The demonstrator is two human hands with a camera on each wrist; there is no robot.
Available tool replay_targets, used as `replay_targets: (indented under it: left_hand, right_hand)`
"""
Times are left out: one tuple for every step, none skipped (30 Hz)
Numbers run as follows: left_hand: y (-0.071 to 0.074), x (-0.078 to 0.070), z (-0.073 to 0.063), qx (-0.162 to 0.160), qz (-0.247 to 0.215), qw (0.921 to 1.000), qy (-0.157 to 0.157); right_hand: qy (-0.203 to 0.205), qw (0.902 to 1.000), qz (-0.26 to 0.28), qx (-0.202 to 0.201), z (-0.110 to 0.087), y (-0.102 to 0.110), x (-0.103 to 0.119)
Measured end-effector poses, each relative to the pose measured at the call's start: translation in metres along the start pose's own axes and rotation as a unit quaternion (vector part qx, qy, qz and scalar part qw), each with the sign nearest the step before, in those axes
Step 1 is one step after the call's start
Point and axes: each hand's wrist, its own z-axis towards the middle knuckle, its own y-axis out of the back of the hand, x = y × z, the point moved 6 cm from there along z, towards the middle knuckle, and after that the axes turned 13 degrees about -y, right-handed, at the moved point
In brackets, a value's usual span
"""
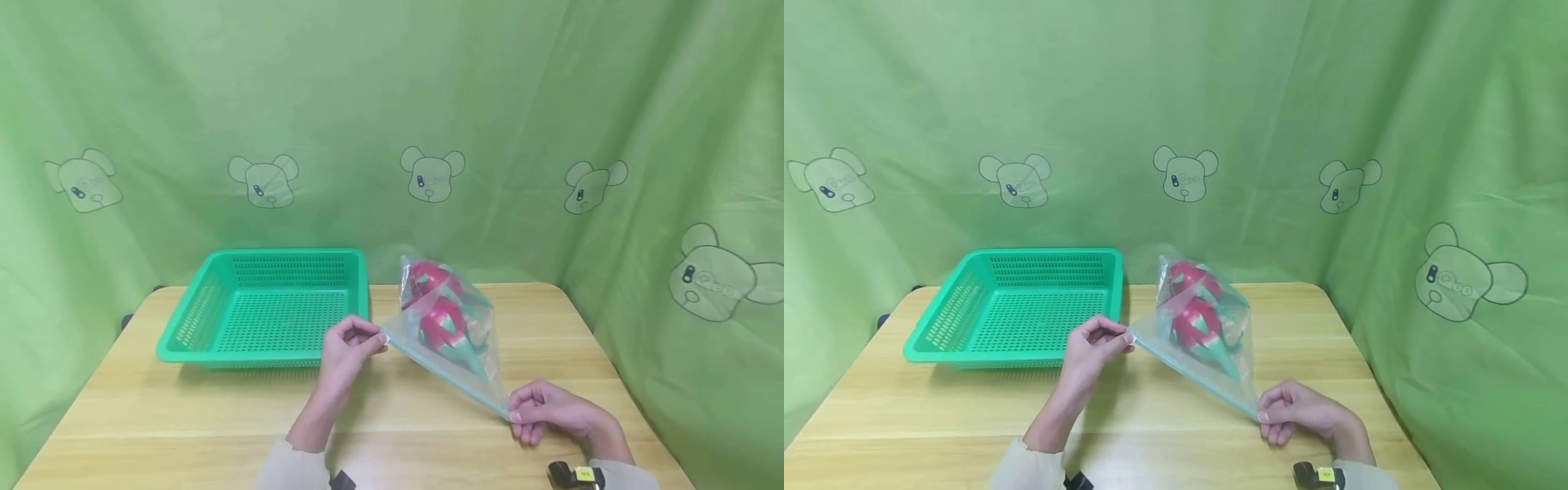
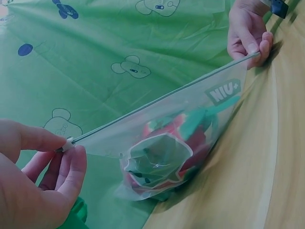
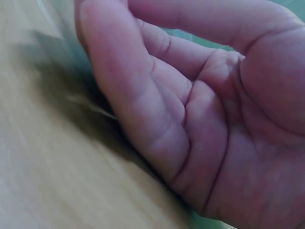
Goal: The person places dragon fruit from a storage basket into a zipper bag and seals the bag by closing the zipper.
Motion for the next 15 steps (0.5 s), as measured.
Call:
replay_targets:
  left_hand:
    - [0.0,0.0,0.0,0.002,0.003,1.0,-0.001]
    - [0.001,0.001,0.0,0.005,0.006,1.0,-0.002]
    - [0.001,0.001,0.0,0.009,0.009,0.9999,-0.003]
    - [0.002,0.001,0.0,0.013,0.013,0.9998,-0.005]
    - [0.002,0.002,0.0,0.018,0.016,0.9997,-0.007]
    - [0.002,0.002,0.0,0.024,0.02,0.9995,-0.01]
    - [0.002,0.002,0.0,0.031,0.025,0.9991,-0.013]
    - [0.003,0.002,0.0,0.038,0.029,0.9987,-0.017]
    - [0.003,0.002,0.0,0.045,0.033,0.9982,-0.022]
    - [0.004,0.002,0.0,0.05,0.04,0.9976,-0.027]
    - [0.006,0.001,0.001,0.053,0.048,0.9969,-0.034]
    - [0.008,0.0,0.001,0.054,0.055,0.9963,-0.038]
    - [0.012,-0.002,0.002,0.053,0.061,0.9958,-0.042]
    - [0.016,-0.004,0.003,0.05,0.068,0.9953,-0.047]
    - [0.021,-0.006,0.003,0.046,0.073,0.9949,-0.052]
  right_hand:
    - [0.002,1.0,0.003,0.003,0.0,0.0,0.0]
    - [0.009,0.9999,0.005,0.006,0.0,-0.001,0.0]
    - [0.016,0.9998,0.006,0.009,0.0,-0.002,0.0]
    - [0.018,0.9997,0.009,0.01,0.0,-0.002,0.0]
    - [0.019,0.9997,0.011,0.011,0.0,-0.003,0.0]
    - [0.02,0.9996,0.012,0.013,0.0,-0.003,0.0]
    - [0.021,0.9996,0.014,0.011,-0.001,-0.003,-0.001]
    - [0.021,0.9997,0.014,0.008,-0.002,-0.003,-0.001]
    - [0.015,0.9998,0.014,0.005,-0.003,-0.003,-0.002]
    - [0.01,0.9999,0.011,0.001,-0.004,-0.002,-0.002]
    - [0.003,1.0,0.006,-0.004,-0.005,-0.001,-0.003]
    - [-0.006,0.9999,-0.001,-0.011,-0.007,0.0,-0.003]
    - [-0.016,0.9996,-0.01,-0.021,-0.009,0.001,-0.003]
    - [-0.025,0.9989,-0.023,-0.032,-0.012,0.003,-0.002]
    - [-0.032,0.9977,-0.041,-0.045,-0.015,0.004,-0.001]
